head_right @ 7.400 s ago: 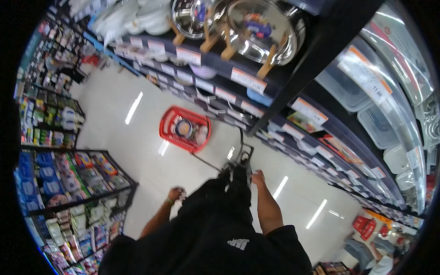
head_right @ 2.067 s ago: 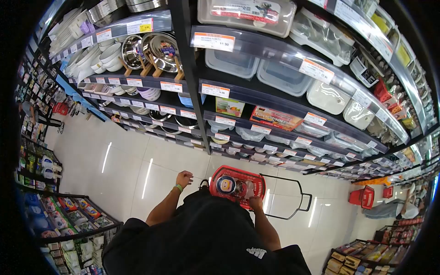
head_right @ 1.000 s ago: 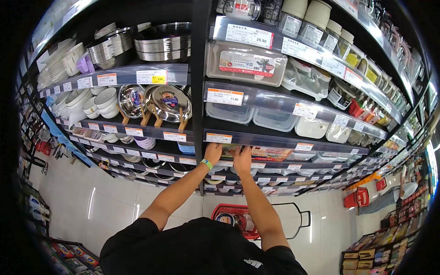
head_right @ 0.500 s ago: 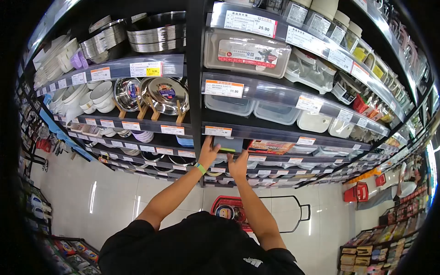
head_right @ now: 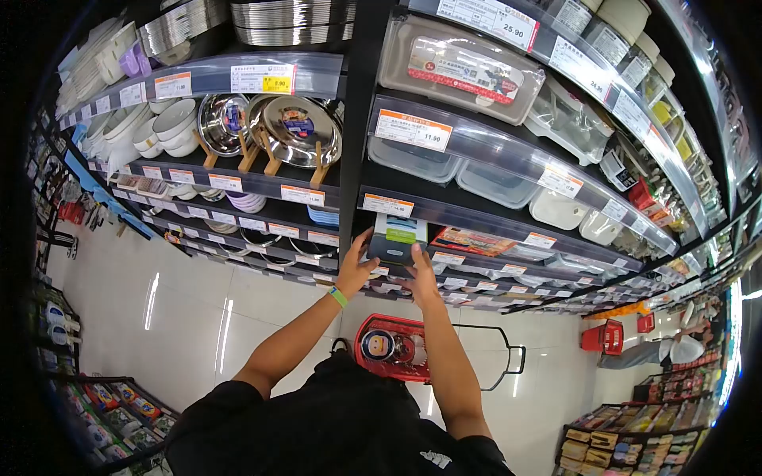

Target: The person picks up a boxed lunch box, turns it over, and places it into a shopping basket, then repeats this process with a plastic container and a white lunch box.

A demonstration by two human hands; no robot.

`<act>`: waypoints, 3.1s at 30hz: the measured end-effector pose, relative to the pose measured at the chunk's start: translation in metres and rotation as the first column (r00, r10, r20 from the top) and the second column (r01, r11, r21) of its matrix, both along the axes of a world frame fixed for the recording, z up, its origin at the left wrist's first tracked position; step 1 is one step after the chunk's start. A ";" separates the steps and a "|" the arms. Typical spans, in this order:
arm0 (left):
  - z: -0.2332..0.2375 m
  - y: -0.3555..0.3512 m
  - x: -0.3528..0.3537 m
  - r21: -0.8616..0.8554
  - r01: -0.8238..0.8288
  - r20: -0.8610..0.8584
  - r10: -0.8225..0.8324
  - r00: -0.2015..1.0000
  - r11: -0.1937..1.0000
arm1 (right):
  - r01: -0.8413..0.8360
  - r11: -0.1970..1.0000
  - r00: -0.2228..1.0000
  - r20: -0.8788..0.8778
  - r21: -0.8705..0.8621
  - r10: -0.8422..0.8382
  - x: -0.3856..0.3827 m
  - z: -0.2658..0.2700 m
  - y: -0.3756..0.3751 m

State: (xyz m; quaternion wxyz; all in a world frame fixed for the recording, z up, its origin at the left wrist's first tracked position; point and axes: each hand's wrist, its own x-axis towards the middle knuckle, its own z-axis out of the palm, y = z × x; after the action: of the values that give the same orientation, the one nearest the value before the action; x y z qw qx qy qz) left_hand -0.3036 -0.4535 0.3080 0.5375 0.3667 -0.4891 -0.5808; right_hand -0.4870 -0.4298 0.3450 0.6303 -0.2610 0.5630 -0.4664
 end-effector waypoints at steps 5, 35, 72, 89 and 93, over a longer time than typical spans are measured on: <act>-0.013 -0.002 -0.004 0.168 0.006 -0.072 0.006 0.997 0.986 | 0.061 0.997 0.996 0.058 0.049 -0.064 -0.004 0.016 -0.014; 0.022 0.224 -0.055 0.478 0.637 -0.239 -0.608 0.757 0.605 | -0.186 0.980 0.943 0.268 -0.072 0.199 -0.187 -0.071 0.284; 0.168 0.265 -0.148 0.100 0.344 -0.240 -0.313 0.919 0.934 | -0.217 0.573 0.970 -0.110 -0.790 0.216 -0.241 0.178 0.296; 0.183 0.264 -0.142 -0.519 -0.021 0.089 0.079 0.993 0.855 | -0.035 0.547 0.999 -0.042 -0.836 0.000 -0.163 0.219 0.336; 0.197 0.287 -0.151 -0.496 -0.038 0.119 0.111 0.987 0.868 | 0.015 0.560 0.997 0.055 -0.829 0.055 -0.167 0.214 0.342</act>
State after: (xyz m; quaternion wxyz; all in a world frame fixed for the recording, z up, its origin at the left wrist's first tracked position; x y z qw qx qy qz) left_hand -0.4549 -0.1667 0.5051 0.5985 0.2775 -0.6437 -0.3880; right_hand -0.6543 -0.0874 0.5587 0.4598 -0.5150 0.2516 -0.6783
